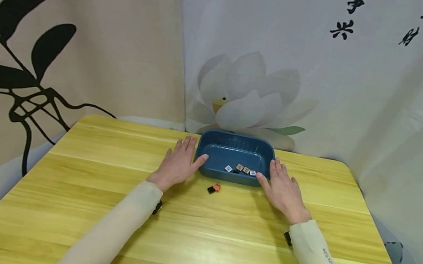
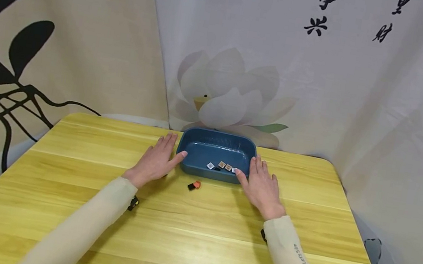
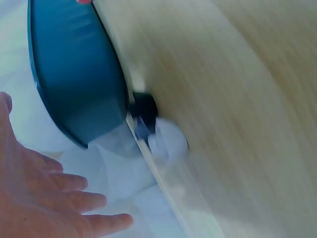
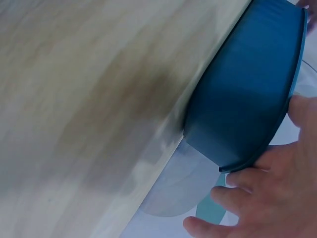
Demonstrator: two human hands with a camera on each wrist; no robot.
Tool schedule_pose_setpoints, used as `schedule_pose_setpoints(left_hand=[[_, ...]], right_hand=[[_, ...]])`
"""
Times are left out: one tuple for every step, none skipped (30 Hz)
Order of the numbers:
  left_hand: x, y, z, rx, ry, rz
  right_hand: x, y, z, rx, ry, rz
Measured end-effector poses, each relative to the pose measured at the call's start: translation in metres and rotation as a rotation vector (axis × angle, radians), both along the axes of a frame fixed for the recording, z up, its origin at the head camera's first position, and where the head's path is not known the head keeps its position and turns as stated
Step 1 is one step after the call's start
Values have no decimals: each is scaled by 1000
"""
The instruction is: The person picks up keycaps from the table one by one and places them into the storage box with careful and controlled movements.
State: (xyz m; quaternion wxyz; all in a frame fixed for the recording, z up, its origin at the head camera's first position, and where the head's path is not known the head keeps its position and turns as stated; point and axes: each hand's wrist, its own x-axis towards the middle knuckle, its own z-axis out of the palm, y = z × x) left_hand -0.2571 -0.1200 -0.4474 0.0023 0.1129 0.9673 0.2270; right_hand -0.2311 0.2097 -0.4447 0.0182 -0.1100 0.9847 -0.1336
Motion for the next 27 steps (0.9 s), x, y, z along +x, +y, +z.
schedule_pose_setpoints(left_hand=[[0,-4,1,-2,8,-1],[1,-7,2,0,11,-1],[1,-10,2,-2,17,-3],[2,-13,3,-5,22,-5],[3,-16,3,-7,31,-10],[3,-19,4,-12,44,-14],[4,-22,4,-18,54,-19],[5,-24,4,-22,69,-26],[7,-27,4,-24,84,-32],[8,-30,4,-27,99,-38],[9,-33,4,-31,118,-44],[11,-36,4,-34,131,-48],[12,-39,4,-35,145,-52],[14,-42,5,-37,161,-58],[16,-44,5,-38,171,-62],[17,-47,6,-44,182,-67],[19,-49,6,-50,190,-70],[21,-52,6,-55,195,-75],[23,-54,6,-60,201,-80],[24,-56,6,-69,207,-88],[26,-58,6,-77,212,-97],[27,-60,6,-85,215,-108],[29,-62,5,-95,218,-122],[31,-64,4,-109,224,-138],[32,-66,3,-121,228,-153],[34,-67,2,-136,232,-167],[35,-69,0,-149,234,-180]], right_hand=[[0,0,0,0,-2,0],[0,0,0,-3,-2,-1],[0,1,-1,-5,-4,-1],[0,1,-1,-7,-6,-1],[0,1,-1,-9,-8,-2],[0,2,-2,-10,-10,-2],[0,2,-2,-9,-11,-2],[0,2,-2,-10,-12,-2],[1,2,-2,-8,-14,-1],[1,2,-3,-8,-14,0],[1,3,-3,-7,-15,0],[1,3,-3,-7,-16,1],[1,3,-3,-7,-16,1],[1,3,-3,-6,-16,1],[0,4,-3,-5,-17,2],[0,4,-4,-6,-17,2],[0,4,-4,-6,-17,1],[0,4,-4,-7,-16,2],[0,4,-4,-6,-17,3],[0,4,-3,-8,-17,4],[0,4,-3,-9,-16,5],[1,3,-3,-9,-16,6],[1,3,-2,-9,-16,8],[1,3,-2,-8,-16,9],[0,2,-2,-7,-15,11],[0,2,-2,-7,-14,12],[0,2,-2,-6,-13,14]])
